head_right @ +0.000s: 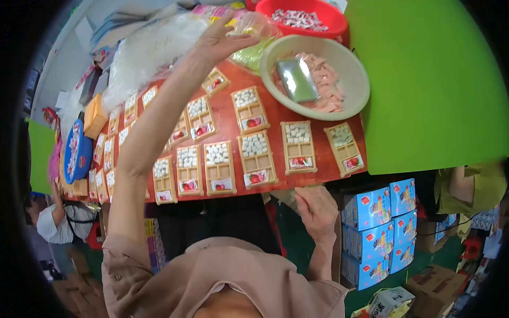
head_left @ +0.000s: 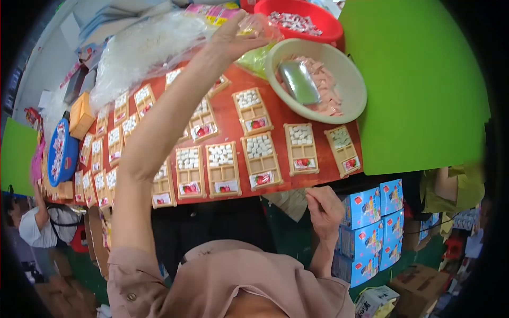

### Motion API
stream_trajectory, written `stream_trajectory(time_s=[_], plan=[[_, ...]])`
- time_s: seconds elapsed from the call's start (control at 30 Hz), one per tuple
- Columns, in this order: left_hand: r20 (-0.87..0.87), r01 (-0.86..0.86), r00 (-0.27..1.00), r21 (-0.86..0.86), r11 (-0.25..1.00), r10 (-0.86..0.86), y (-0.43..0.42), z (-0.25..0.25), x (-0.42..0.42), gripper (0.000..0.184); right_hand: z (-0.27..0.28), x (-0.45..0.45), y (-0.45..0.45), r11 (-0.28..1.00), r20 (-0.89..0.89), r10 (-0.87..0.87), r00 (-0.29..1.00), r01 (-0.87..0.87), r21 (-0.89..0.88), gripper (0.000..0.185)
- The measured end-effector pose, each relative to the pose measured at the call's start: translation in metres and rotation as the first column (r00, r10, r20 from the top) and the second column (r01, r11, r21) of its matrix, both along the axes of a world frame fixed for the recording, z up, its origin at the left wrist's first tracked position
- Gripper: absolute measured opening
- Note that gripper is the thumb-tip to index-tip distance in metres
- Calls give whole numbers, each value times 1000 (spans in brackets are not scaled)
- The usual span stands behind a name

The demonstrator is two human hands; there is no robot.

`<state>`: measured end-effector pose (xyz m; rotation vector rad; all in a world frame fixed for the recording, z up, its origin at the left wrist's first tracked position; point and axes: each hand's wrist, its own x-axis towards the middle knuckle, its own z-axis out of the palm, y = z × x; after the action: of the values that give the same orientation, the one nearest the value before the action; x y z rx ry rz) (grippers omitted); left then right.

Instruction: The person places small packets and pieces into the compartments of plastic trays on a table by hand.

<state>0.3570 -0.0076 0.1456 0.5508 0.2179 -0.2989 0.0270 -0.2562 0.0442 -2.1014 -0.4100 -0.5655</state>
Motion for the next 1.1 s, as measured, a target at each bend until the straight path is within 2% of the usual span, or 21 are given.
stream_trajectory(time_s=[0.1, 0.17, 0.23, 0.3, 0.33, 0.37, 0.43, 0.5, 0.63, 0.67, 0.8, 0.87, 0.9, 0.97, 1.1], plan=[[202, 88, 973, 104, 991, -108, 54, -14, -50, 78, -1, 5, 12, 998, 1, 55, 998, -55, 16, 13], [194, 87, 976, 94, 992, -104, 74, -4, -107, 67, 0, 9, 20, 995, 11, 89, 996, -89, 40, 13], [282, 9, 955, 291, 957, -94, 85, 3, -175, 55, 6, 15, 31, 991, 58, 120, 991, -123, 49, 13], [308, 98, 927, 355, 930, -215, 108, -4, -233, 52, 8, 20, 42, 983, 94, 166, 982, -172, 63, 12], [290, 69, 936, 406, 911, -200, 114, -14, -265, 52, 9, 22, 46, 977, 106, 194, 975, -202, 71, 12], [276, 40, 943, 457, 889, -185, 118, -24, -295, 52, 9, 23, 51, 970, 123, 222, 967, -232, 78, 12], [240, 102, 905, 680, 726, -351, 132, -34, -344, 52, 9, 23, 60, 968, 137, 226, 964, -238, 80, 12], [236, 67, 932, 631, 773, -274, 142, -54, -379, 49, 8, 20, 68, 967, 148, 225, 963, -239, 92, 12], [220, -105, 974, 666, 738, -59, 153, -73, -423, 40, 10, 12, 80, 959, 158, 237, 958, -257, 117, 12], [238, -156, 971, 621, 768, 5, 154, -75, -430, 35, 11, 9, 81, 959, 157, 241, 958, -260, 116, 12], [257, -205, 965, 628, 751, 49, 165, -78, -444, 31, 20, -4, 86, 969, 208, 202, 957, -226, 99, 15], [342, -315, 934, 658, 684, 102, 169, -63, -454, 32, 23, -14, 84, 976, 196, 165, 967, -188, 106, 14], [386, -371, 914, 667, 646, 126, 173, -49, -459, 33, 27, -18, 84, 979, 197, 150, 969, -174, 109, 13], [640, -627, 753, 629, 460, 153, 175, -8, -467, 28, 32, -24, 85, 981, 191, 129, 973, -154, 118, 13], [926, -882, 376, 346, 320, 34, 188, 70, -482, 28, 37, -21, 97, 975, 241, 151, 959, -185, 124, 12]])
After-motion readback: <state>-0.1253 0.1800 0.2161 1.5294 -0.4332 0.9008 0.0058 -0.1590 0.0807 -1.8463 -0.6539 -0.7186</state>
